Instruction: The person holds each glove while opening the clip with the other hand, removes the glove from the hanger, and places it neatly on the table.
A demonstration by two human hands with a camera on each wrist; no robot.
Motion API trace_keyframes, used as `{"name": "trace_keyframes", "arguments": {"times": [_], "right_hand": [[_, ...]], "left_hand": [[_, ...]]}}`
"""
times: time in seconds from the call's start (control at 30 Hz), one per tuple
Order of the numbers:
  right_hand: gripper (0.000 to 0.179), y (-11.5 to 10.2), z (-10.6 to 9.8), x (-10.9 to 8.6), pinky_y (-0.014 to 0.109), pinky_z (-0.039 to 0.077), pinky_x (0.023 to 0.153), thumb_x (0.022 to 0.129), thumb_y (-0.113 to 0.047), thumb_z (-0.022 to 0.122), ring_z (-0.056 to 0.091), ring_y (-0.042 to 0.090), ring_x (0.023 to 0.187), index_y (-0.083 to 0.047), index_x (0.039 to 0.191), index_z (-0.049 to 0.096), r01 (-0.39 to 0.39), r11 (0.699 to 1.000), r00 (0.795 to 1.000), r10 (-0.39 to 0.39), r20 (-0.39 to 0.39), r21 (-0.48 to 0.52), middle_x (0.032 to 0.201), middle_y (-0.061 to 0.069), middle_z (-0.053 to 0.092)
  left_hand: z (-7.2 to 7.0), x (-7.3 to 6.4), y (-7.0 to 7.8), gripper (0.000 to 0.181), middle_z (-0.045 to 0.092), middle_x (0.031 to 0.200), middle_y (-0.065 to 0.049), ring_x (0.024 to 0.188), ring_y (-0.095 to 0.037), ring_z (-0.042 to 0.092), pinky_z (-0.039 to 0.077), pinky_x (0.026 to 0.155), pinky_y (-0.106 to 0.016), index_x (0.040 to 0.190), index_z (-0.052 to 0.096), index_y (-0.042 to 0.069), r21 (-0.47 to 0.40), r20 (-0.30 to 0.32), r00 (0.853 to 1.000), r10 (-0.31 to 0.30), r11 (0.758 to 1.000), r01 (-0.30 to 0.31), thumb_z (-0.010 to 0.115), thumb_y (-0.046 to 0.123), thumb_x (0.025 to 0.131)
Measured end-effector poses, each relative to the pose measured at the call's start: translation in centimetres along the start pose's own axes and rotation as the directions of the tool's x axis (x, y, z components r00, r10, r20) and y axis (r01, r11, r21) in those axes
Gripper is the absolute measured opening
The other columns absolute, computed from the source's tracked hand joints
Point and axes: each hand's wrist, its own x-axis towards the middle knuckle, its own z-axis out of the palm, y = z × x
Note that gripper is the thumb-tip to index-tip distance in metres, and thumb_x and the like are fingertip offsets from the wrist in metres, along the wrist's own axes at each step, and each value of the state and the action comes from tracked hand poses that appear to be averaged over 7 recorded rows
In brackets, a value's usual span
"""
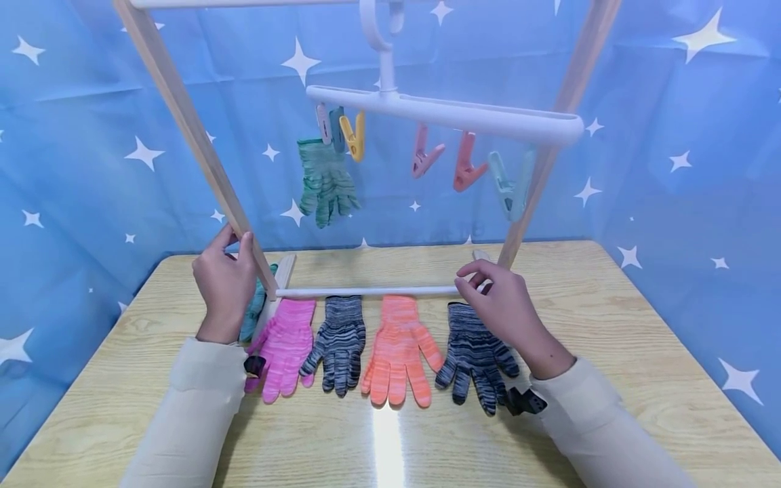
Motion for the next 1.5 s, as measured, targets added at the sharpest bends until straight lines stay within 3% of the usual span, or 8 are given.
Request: {"name": "trace_keyframes", "arguments": {"times": [0.8, 0.97, 1.2, 1.5], "right_hand": [[0.025, -2.8, 0.7, 2.9, 0.033, 0.044, 0.047, 0.101, -0.029, 0.060, 0.055, 0.017, 0.057, -0.013, 0.120, 0.065, 0.068, 0.997, 0.996, -0.066, 0.055, -0.039, 0.084, 0.005, 0.063], [0.026, -3.6, 1.2, 3.7, 0.034, 0.048, 0.052, 0.101, -0.030, 0.059, 0.057, 0.019, 0.061, -0.015, 0.122, 0.064, 0.067, 0.998, 0.997, -0.068, 0.049, 0.013, 0.087, 0.005, 0.063], [0.029, -5.2, 2.2, 5.2, 0.037, 0.052, 0.063, 0.101, -0.030, 0.060, 0.063, 0.020, 0.076, -0.014, 0.125, 0.063, 0.100, 0.990, 0.995, -0.101, -0.002, 0.098, 0.092, 0.006, 0.066], [0.034, -6.9, 3.8, 7.4, 0.046, 0.050, 0.095, 0.100, -0.026, 0.062, 0.058, 0.026, 0.117, -0.011, 0.130, 0.063, 0.163, 0.980, 0.986, -0.159, -0.045, 0.116, 0.126, 0.010, 0.065]], "left_hand": [[0.3, -0.1, 0.0, 0.032, 0.076, 0.108, -0.015, 0.058, -0.032, 0.065, 0.033, 0.047, -0.010, 0.124, 0.071, 0.009, 0.012, -0.015, 1.000, 0.019, 1.000, -0.019, 0.061, 0.029, 0.100], [0.3, -0.1, 0.0, 0.033, 0.075, 0.109, -0.016, 0.061, -0.034, 0.067, 0.034, 0.049, -0.008, 0.124, 0.071, 0.008, 0.005, -0.014, 1.000, 0.013, 1.000, -0.013, 0.059, 0.029, 0.101], [0.2, -0.2, -0.1, 0.032, 0.075, 0.109, -0.016, 0.061, -0.034, 0.068, 0.033, 0.049, -0.007, 0.122, 0.071, 0.006, 0.010, -0.020, 1.000, 0.020, 1.000, -0.020, 0.060, 0.028, 0.101], [0.2, -0.2, 0.0, 0.031, 0.075, 0.107, -0.017, 0.060, -0.034, 0.067, 0.033, 0.049, -0.007, 0.120, 0.072, 0.006, 0.009, -0.030, 0.999, 0.028, 1.000, -0.028, 0.061, 0.028, 0.100]]}}
